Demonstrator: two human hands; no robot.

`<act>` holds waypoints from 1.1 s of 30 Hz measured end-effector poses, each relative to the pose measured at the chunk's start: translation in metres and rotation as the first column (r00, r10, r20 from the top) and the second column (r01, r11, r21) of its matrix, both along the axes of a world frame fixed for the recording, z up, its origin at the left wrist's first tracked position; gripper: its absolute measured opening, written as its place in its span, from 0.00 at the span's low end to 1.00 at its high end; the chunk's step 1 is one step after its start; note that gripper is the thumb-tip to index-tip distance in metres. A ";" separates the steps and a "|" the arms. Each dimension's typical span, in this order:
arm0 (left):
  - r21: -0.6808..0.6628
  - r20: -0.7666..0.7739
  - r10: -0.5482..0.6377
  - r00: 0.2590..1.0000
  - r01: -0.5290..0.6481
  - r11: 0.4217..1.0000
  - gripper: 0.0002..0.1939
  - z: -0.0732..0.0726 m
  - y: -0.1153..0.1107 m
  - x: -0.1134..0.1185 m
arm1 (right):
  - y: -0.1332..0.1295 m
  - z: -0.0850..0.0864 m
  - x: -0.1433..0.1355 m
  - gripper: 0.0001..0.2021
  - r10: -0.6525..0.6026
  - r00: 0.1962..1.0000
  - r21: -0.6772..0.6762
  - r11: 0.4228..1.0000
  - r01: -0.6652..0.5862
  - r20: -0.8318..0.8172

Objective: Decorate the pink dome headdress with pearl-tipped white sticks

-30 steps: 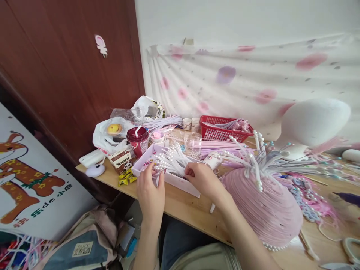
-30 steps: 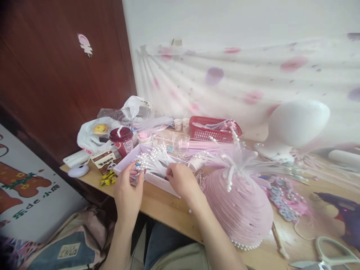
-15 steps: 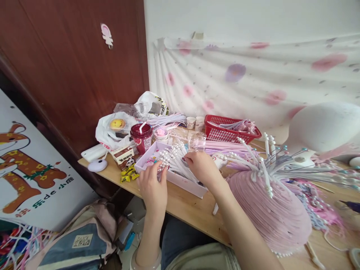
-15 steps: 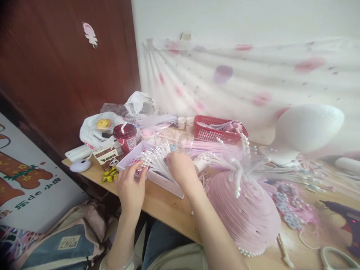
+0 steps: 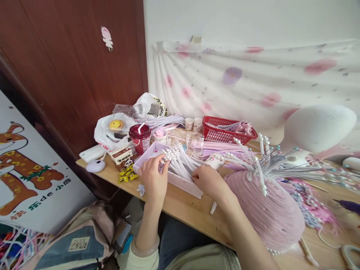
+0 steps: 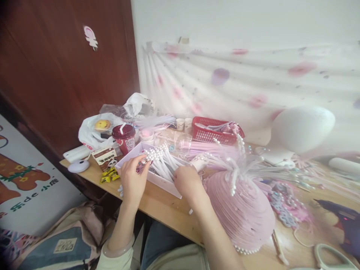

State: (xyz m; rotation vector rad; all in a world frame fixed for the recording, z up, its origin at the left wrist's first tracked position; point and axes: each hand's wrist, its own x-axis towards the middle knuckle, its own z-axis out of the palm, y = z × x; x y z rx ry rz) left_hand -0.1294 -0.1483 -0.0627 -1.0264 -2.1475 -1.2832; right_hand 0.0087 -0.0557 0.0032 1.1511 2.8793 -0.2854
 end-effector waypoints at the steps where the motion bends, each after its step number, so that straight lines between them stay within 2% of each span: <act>1: -0.003 0.007 -0.020 1.000 0.020 1.000 0.07 0.000 0.000 -0.001 | 0.000 0.002 0.002 0.13 0.011 0.999 -0.010 1.000 -0.012 -0.046; 5: 0.073 -0.022 -0.041 0.999 0.043 0.996 0.07 -0.004 -0.004 -0.001 | -0.003 0.011 -0.001 0.10 0.020 0.935 0.034 0.999 -0.009 -0.354; 7: 0.096 -0.067 -0.042 0.997 0.048 0.994 0.08 -0.007 -0.006 0.000 | -0.005 0.009 -0.009 0.09 0.028 0.930 0.050 0.999 -0.010 -0.368; 11: 0.019 -0.182 -0.116 0.977 0.121 0.992 0.10 -0.013 -0.010 0.003 | -0.002 -0.003 -0.021 0.09 0.037 0.949 0.018 0.999 -0.034 -0.312; 14: -0.013 -0.197 -0.138 0.971 0.139 0.990 0.11 -0.015 -0.013 0.005 | 0.005 -0.010 -0.017 0.09 0.012 0.903 -0.024 0.999 -0.025 -0.430; 18: -0.009 -0.181 -0.128 0.975 0.128 0.992 0.11 -0.013 -0.014 0.010 | 0.014 -0.009 -0.006 0.12 -0.032 0.832 -0.072 0.997 -0.010 -0.554; 21: 0.010 -0.170 -0.134 0.976 0.138 0.990 0.09 -0.010 -0.012 0.016 | 0.018 -0.009 -0.004 0.13 -0.075 0.828 -0.129 0.992 0.003 -0.556; 27: -0.054 -0.122 -0.156 0.980 0.150 0.987 0.08 -0.008 -0.009 0.021 | 0.013 -0.009 -0.001 0.08 -0.081 0.879 -0.114 0.993 0.031 -0.469; 30: -0.068 -0.109 -0.150 0.983 0.143 0.987 0.09 -0.007 -0.008 0.019 | 0.012 -0.007 0.004 0.12 0.005 0.913 -0.126 0.990 -0.062 -0.407; 33: -0.077 -0.111 -0.146 0.983 0.138 0.987 0.09 -0.006 -0.008 0.018 | 0.017 -0.009 0.007 0.06 0.097 0.908 -0.094 0.985 -0.147 -0.408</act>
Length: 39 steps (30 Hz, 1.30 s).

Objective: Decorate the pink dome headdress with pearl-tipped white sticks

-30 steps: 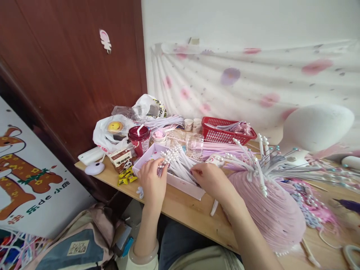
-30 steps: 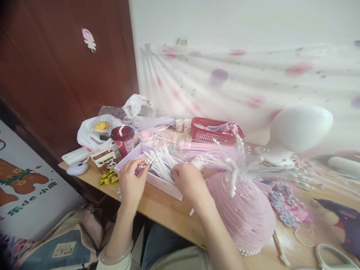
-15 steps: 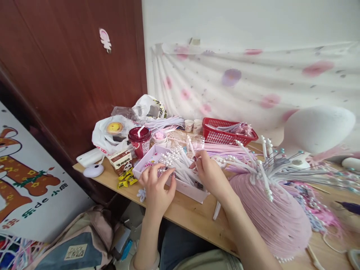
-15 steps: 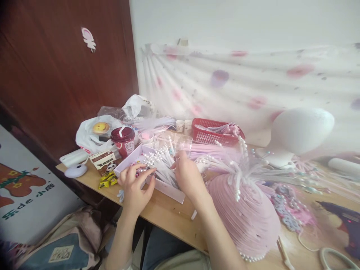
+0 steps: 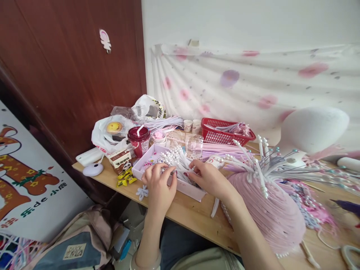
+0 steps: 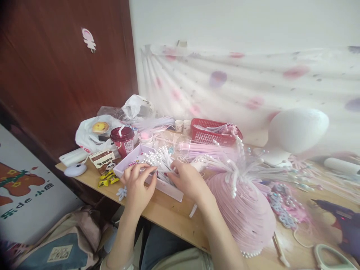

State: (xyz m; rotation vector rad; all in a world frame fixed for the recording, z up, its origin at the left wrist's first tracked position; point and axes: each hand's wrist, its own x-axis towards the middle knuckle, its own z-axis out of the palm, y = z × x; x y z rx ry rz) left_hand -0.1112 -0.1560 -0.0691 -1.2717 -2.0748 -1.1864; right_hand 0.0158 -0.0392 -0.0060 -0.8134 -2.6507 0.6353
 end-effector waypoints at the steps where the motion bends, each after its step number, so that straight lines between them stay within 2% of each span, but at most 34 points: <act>1: -0.003 0.001 -0.001 1.000 0.001 1.000 0.09 0.000 0.000 0.000 | 0.002 -0.001 0.000 0.05 0.001 1.000 0.005 1.000 -0.001 -0.016; 5: 0.005 0.000 0.001 1.000 -0.001 1.000 0.09 -0.002 0.001 0.000 | 0.009 -0.003 0.001 0.05 -0.091 0.981 0.005 0.996 0.093 -0.171; 8: 0.010 -0.004 0.003 1.000 -0.003 1.000 0.08 -0.003 0.001 0.000 | 0.011 0.000 0.001 0.06 -0.219 0.897 -0.152 0.973 0.172 -0.384; 11: 0.008 0.000 0.003 1.000 -0.003 1.000 0.09 -0.004 0.001 -0.001 | 0.011 0.004 0.000 0.09 -0.301 0.801 -0.276 0.945 0.177 -0.518; 13: 0.014 -0.003 0.019 1.000 -0.018 1.000 0.09 -0.002 0.001 0.001 | 0.009 0.004 -0.001 0.11 -0.304 0.780 -0.304 0.940 0.154 -0.547; 16: 0.000 -0.035 0.024 0.999 -0.024 1.000 0.12 0.005 0.003 0.007 | 0.007 0.002 -0.003 0.10 -0.296 0.799 -0.351 0.929 0.115 -0.523; 19: -0.075 -0.084 -0.079 0.993 0.072 0.995 0.16 0.012 0.011 0.014 | 0.005 -0.002 -0.003 0.11 -0.313 0.815 -0.383 0.915 0.122 -0.488; 22: -0.062 -0.113 -0.136 0.984 0.130 0.990 0.13 0.015 0.019 0.018 | 0.004 -0.004 0.001 0.08 -0.305 0.856 -0.332 0.928 0.168 -0.417; 25: 0.032 -0.141 -0.129 0.981 0.135 0.990 0.12 0.016 0.021 0.018 | 0.004 -0.001 0.005 0.03 -0.276 0.920 -0.190 0.955 0.229 -0.278; 27: 0.091 -0.180 -0.136 0.974 0.154 0.984 0.11 0.016 0.018 0.016 | 0.003 0.003 0.005 0.04 -0.291 0.920 -0.122 0.956 0.267 -0.264; 33: 0.204 -0.277 -0.085 0.957 0.145 0.968 0.09 0.015 0.011 0.007 | -0.011 0.027 0.003 0.04 -0.313 0.782 -0.008 0.930 0.367 -0.539; 36: 0.214 -0.342 -0.056 0.938 0.135 0.968 0.09 0.013 0.017 0.004 | -0.021 0.036 0.009 0.05 -0.256 0.671 0.010 0.931 0.365 -0.696; 39: 0.173 -0.399 -0.046 0.916 0.124 0.977 0.09 0.012 0.023 0.000 | -0.031 0.038 0.018 0.04 -0.195 0.578 -0.006 0.950 0.313 -0.792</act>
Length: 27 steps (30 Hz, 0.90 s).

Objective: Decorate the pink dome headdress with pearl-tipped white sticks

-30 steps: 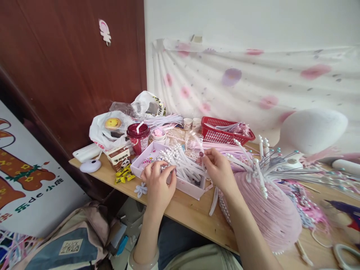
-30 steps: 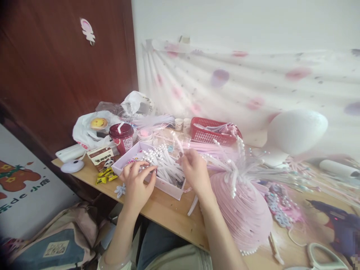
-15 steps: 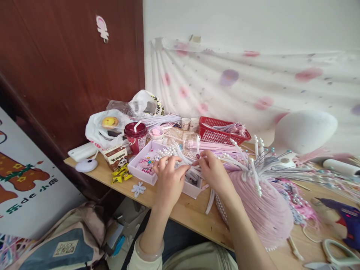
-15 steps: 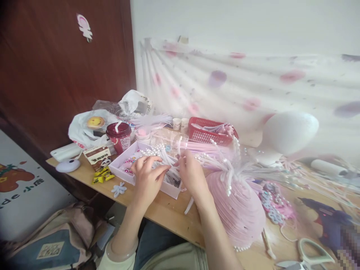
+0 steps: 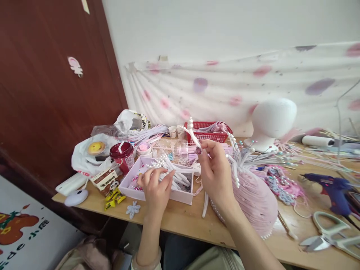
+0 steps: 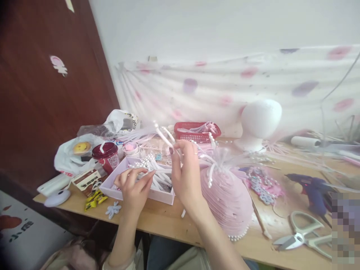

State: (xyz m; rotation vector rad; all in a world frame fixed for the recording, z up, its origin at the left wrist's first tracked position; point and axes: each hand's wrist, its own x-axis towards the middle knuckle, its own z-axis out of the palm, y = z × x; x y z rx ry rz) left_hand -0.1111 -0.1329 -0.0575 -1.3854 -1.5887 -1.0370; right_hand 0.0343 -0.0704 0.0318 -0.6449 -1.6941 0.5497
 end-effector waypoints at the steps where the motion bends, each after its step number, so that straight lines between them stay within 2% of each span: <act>1: -0.039 -0.008 0.010 1.000 -0.010 0.999 0.09 0.000 0.001 -0.001 | -0.004 -0.001 0.003 0.04 0.029 0.999 -0.009 1.000 -0.029 -0.026; 3: -0.155 0.018 0.031 0.999 -0.028 0.988 0.10 0.002 0.001 -0.004 | -0.012 -0.005 0.009 0.03 0.101 0.994 -0.036 0.994 -0.103 -0.052; 5: -0.282 0.112 0.068 0.991 -0.034 0.959 0.11 0.008 -0.003 -0.005 | -0.020 -0.011 0.015 0.04 0.172 0.984 -0.059 0.983 -0.174 -0.041; 7: -0.305 0.235 0.072 0.969 0.003 0.952 0.12 0.016 -0.011 -0.001 | -0.027 -0.018 0.023 0.05 0.224 0.975 -0.058 0.973 -0.224 -0.005; 8: -0.273 0.303 0.028 0.952 0.059 0.960 0.12 0.020 -0.016 0.004 | -0.031 -0.022 0.027 0.05 0.233 0.972 -0.052 0.971 -0.232 0.014; 10: -0.180 0.463 -0.169 0.870 0.280 0.943 0.09 0.027 -0.027 0.020 | -0.036 -0.030 0.035 0.07 0.229 0.973 -0.039 0.973 -0.228 0.038; 11: -0.147 0.564 -0.285 0.775 0.433 0.889 0.10 0.029 -0.033 0.032 | -0.039 -0.034 0.039 0.07 0.225 0.973 -0.034 0.974 -0.224 0.041; 12: -0.081 0.686 -0.346 0.640 0.540 0.837 0.13 0.031 -0.038 0.044 | -0.041 -0.037 0.042 0.08 0.228 0.973 -0.026 0.974 -0.227 0.041; 13: 0.024 0.798 -0.373 0.474 0.592 0.805 0.16 0.031 -0.042 0.057 | -0.044 -0.039 0.046 0.08 0.245 0.969 -0.016 0.970 -0.244 0.043; 15: 0.251 0.923 -0.377 0.083 0.611 0.751 0.22 0.028 -0.048 0.082 | -0.049 -0.041 0.053 0.08 0.315 0.947 0.006 0.949 -0.316 0.058; 16: 0.337 0.929 -0.361 -0.082 0.586 0.737 0.24 0.027 -0.049 0.092 | -0.052 -0.041 0.057 0.09 0.355 0.932 0.010 0.934 -0.357 0.069; 17: 0.400 0.915 -0.345 -0.207 0.560 0.725 0.24 0.025 -0.049 0.100 | -0.054 -0.041 0.061 0.10 0.394 0.916 0.007 0.919 -0.395 0.079; 18: 0.444 0.896 -0.339 -0.289 0.534 0.719 0.24 0.024 -0.048 0.106 | -0.056 -0.042 0.066 0.10 0.427 0.901 0.001 0.904 -0.428 0.082; 19: 0.474 0.878 -0.342 -0.333 0.515 0.714 0.24 0.024 -0.047 0.111 | -0.058 -0.042 0.072 0.11 0.452 0.889 -0.006 0.892 -0.453 0.074; 21: 0.509 0.858 -0.372 -0.356 0.485 0.711 0.22 0.026 -0.044 0.119 | -0.060 -0.044 0.083 0.11 0.486 0.874 -0.018 0.874 -0.486 0.019; 24: 0.512 0.857 -0.400 -0.326 0.446 0.734 0.18 0.037 -0.041 0.131 | -0.061 -0.050 0.097 0.07 0.495 0.859 -0.157 0.845 -0.511 -0.133; 27: 0.468 0.883 -0.395 -0.253 0.442 0.765 0.18 0.049 -0.041 0.146 | -0.062 -0.056 0.108 0.07 0.489 0.842 -0.397 0.743 -0.539 -0.228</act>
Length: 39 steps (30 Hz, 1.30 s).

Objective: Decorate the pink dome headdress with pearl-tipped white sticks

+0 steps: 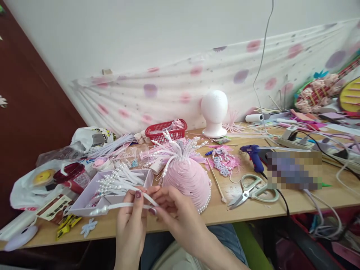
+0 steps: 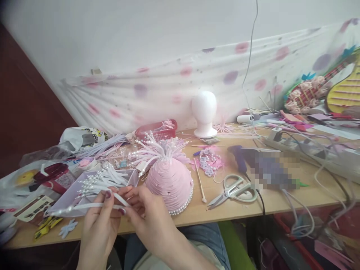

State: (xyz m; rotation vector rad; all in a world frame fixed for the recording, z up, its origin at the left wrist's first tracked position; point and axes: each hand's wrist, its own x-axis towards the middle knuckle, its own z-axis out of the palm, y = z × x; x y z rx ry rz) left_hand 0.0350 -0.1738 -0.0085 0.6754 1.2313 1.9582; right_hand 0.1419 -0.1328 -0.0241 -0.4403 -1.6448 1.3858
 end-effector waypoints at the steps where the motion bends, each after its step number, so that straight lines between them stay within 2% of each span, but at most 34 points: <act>1: 0.003 -0.030 0.006 1.000 -0.006 1.000 0.19 0.003 -0.001 0.004 | 0.000 -0.002 0.003 0.08 0.033 0.999 -0.055 0.998 -0.031 0.025; 3: 0.022 -0.106 -0.005 0.994 0.008 1.000 0.18 0.006 -0.003 0.008 | -0.001 -0.004 0.008 0.07 0.102 0.991 -0.083 0.992 -0.095 0.085; 6: 0.011 -0.295 -0.078 0.952 0.085 0.996 0.16 0.006 -0.005 0.003 | 0.002 -0.006 0.015 0.11 0.158 0.976 -0.012 0.987 -0.158 0.147; 8: -0.011 -0.465 -0.130 0.876 0.142 0.990 0.12 0.005 -0.004 -0.007 | 0.007 -0.004 0.020 0.13 0.161 0.972 0.032 0.985 -0.169 0.170; 10: -0.029 -0.622 -0.179 0.762 0.207 0.978 0.08 0.003 -0.002 -0.019 | 0.012 -0.003 0.025 0.13 0.168 0.966 0.051 0.982 -0.182 0.199; 12: -0.039 -0.699 -0.205 0.685 0.251 0.967 0.07 0.002 0.002 -0.030 | 0.016 -0.001 0.029 0.14 0.177 0.954 0.049 0.980 -0.195 0.243; 14: -0.036 -0.726 -0.212 0.654 0.272 0.962 0.07 0.000 0.007 -0.038 | 0.019 0.001 0.031 0.13 0.179 0.939 0.036 0.980 -0.198 0.294; 17: -0.021 -0.721 -0.171 0.672 0.226 0.974 0.06 -0.002 0.013 -0.041 | 0.022 0.000 0.031 0.12 0.113 0.925 0.045 0.989 -0.139 0.362; 20: -0.021 -0.663 -0.096 0.743 0.109 0.994 0.07 -0.002 0.019 -0.034 | 0.025 -0.004 0.030 0.10 -0.066 0.917 0.202 0.979 -0.016 0.394; 22: -0.034 -0.609 -0.086 0.789 0.082 0.996 0.09 -0.002 0.022 -0.029 | 0.026 -0.006 0.031 0.10 -0.139 0.911 0.272 0.962 0.031 0.388; 26: -0.071 -0.456 -0.139 0.879 0.120 0.990 0.12 -0.002 0.025 -0.021 | 0.025 -0.005 0.035 0.12 -0.092 0.909 0.244 0.970 -0.011 0.407; 33: -0.136 -0.326 -0.166 0.931 0.128 0.982 0.12 -0.002 0.010 -0.011 | 0.015 -0.002 0.039 0.10 -0.088 0.917 0.260 0.965 -0.018 0.389; 37: -0.199 -0.170 -0.285 0.944 0.250 0.948 0.15 -0.005 0.009 -0.015 | 0.012 0.000 0.043 0.12 -0.027 0.930 0.104 0.995 -0.012 0.367; 39: -0.172 -0.110 -0.318 0.942 0.297 0.939 0.17 -0.008 0.012 -0.014 | 0.010 0.001 0.044 0.14 -0.031 0.933 0.053 0.998 0.012 0.358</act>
